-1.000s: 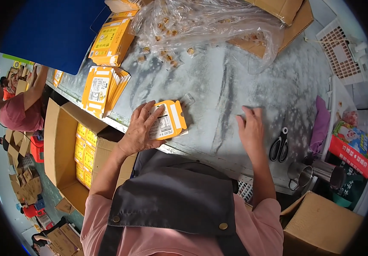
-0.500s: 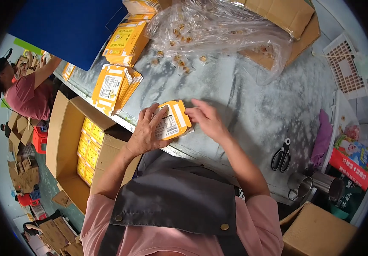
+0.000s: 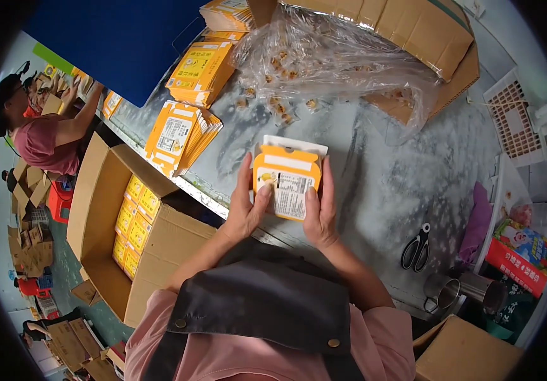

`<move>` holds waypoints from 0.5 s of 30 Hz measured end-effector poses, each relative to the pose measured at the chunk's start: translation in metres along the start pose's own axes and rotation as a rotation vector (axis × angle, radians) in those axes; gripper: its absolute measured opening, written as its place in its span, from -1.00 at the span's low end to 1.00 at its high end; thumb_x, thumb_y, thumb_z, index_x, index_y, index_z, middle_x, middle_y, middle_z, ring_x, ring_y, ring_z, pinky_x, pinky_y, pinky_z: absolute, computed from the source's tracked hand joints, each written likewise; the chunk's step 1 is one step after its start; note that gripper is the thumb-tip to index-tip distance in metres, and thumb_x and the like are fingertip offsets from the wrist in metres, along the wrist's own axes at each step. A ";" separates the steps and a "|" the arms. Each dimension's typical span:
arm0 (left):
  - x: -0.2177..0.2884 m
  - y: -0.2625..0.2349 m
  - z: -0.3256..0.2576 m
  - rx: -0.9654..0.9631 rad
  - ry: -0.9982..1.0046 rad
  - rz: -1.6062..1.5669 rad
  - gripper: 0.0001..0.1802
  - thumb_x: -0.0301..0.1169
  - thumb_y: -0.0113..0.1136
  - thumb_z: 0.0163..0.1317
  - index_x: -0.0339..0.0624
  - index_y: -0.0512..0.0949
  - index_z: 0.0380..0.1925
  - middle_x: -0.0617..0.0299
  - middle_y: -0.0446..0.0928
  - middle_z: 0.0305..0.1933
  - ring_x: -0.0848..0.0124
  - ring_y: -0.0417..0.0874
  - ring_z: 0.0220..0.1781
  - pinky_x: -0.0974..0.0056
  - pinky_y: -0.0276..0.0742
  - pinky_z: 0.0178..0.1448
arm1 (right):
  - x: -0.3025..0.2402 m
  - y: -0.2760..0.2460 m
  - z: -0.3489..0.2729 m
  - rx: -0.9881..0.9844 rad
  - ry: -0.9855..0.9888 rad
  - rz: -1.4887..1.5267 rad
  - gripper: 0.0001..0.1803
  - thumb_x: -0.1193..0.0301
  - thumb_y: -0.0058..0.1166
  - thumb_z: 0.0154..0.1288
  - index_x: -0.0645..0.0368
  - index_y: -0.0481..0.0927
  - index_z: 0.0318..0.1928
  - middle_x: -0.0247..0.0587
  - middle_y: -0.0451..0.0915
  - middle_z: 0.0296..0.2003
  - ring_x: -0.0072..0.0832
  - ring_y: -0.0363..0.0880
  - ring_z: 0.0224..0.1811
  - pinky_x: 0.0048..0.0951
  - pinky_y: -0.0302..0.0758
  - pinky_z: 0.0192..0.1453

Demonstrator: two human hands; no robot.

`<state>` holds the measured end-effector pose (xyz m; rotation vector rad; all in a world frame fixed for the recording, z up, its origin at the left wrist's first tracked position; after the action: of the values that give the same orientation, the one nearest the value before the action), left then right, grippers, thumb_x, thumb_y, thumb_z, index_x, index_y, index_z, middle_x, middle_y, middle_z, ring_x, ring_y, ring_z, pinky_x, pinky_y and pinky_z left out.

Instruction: Packing small yellow product boxes into a larger cardboard shipping carton.

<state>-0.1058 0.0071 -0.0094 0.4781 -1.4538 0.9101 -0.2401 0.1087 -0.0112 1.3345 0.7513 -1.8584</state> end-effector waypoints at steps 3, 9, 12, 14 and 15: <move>-0.003 0.007 -0.001 0.040 0.132 0.012 -0.23 -0.23 -0.02 0.46 -0.37 -0.14 0.45 -0.22 0.38 0.26 0.06 0.50 0.23 0.18 0.37 0.29 | -0.003 0.002 0.005 0.006 -0.085 -0.041 -0.39 0.42 -0.30 0.51 0.36 -0.06 0.47 0.07 0.29 0.32 -0.30 0.30 0.33 -0.37 0.21 0.39; -0.022 0.010 -0.002 0.074 -0.003 -0.009 -0.37 -0.19 -0.13 0.51 -0.23 -0.03 0.43 -0.18 0.48 0.12 0.10 0.57 0.10 0.20 0.43 0.19 | 0.020 0.007 0.009 0.080 0.080 -0.046 -0.59 0.36 -0.33 0.58 0.26 0.31 0.31 -0.16 0.50 0.10 -0.52 0.46 0.10 -0.50 0.38 0.19; -0.024 0.009 -0.006 0.122 -0.015 0.009 -0.51 -0.18 -0.14 0.51 -0.19 0.16 0.30 -0.06 0.55 -0.11 0.19 0.61 -0.12 0.21 0.50 0.02 | 0.040 0.006 -0.001 0.084 0.153 0.023 -0.68 0.34 -0.31 0.58 0.25 0.42 0.12 -0.25 0.58 -0.11 -0.60 0.50 -0.10 -0.52 0.45 0.02; -0.029 0.006 -0.007 0.160 -0.009 0.040 -0.59 -0.18 -0.14 0.52 -0.18 0.26 0.21 0.01 0.56 -0.24 0.25 0.60 -0.24 0.21 0.52 -0.08 | 0.047 0.004 -0.005 0.061 0.143 -0.018 -0.69 0.33 -0.31 0.58 0.25 0.43 0.08 -0.26 0.58 -0.16 -0.62 0.50 -0.14 -0.53 0.45 -0.01; -0.033 0.006 -0.006 0.147 -0.023 0.047 -0.65 -0.21 -0.13 0.52 -0.21 0.31 0.12 0.05 0.53 -0.31 0.31 0.56 -0.32 0.24 0.50 -0.16 | 0.049 0.002 -0.006 0.047 0.127 -0.061 -0.70 0.32 -0.31 0.58 0.25 0.44 0.04 -0.28 0.57 -0.20 -0.64 0.49 -0.18 -0.54 0.45 -0.05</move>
<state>-0.1026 0.0072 -0.0431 0.5667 -1.4300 1.0569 -0.2452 0.1021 -0.0598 1.4857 0.8264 -1.8628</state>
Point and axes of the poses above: each hand's wrist, its own z-axis towards the middle knuckle, its own y-axis out of the palm, x = y × z, the point moved 5 cm from there along z, towards the middle knuckle
